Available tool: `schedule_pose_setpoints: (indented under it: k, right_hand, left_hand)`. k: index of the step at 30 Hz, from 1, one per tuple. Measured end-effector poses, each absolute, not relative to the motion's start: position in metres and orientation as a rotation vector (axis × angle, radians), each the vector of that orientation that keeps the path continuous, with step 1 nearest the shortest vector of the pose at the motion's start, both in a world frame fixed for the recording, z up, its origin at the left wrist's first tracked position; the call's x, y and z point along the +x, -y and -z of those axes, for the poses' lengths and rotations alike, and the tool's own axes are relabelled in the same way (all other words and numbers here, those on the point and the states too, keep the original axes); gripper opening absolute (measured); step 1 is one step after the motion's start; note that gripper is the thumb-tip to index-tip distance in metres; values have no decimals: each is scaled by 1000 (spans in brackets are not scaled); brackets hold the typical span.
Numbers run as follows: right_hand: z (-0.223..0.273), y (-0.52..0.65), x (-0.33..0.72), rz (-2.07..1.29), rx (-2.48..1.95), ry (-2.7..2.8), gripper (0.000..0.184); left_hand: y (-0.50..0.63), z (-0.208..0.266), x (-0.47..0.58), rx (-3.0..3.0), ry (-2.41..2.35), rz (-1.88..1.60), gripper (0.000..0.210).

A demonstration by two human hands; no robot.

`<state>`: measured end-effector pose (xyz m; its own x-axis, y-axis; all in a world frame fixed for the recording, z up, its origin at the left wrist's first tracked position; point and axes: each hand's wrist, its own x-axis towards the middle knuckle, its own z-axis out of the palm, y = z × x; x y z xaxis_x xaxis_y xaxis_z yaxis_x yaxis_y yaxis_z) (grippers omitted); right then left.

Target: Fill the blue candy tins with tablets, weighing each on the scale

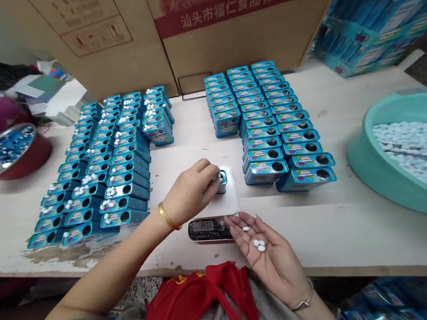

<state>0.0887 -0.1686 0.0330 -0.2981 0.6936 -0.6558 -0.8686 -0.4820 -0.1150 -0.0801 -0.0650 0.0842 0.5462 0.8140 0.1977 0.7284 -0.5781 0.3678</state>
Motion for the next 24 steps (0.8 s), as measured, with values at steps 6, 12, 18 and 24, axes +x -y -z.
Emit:
schedule_pose_setpoints:
  k: [6, 12, 18, 24]
  right_hand:
    - [-30, 165, 90, -1893, -751, -327, 29]
    - [-28, 174, 95, -1864, -886, -457, 36]
    - [-34, 191, 100, -1805, -906, -350, 30]
    - [-33, 200, 101, -1842, -932, -365, 32]
  left_hand:
    - [100, -77, -58, 2606, -1019, -411, 25]
    - [145, -34, -21, 2689, -860, -100, 29]
    - [148, -24, -18, 2492, -878, -126, 23]
    - [150, -25, -21, 2412, -796, -111, 25]
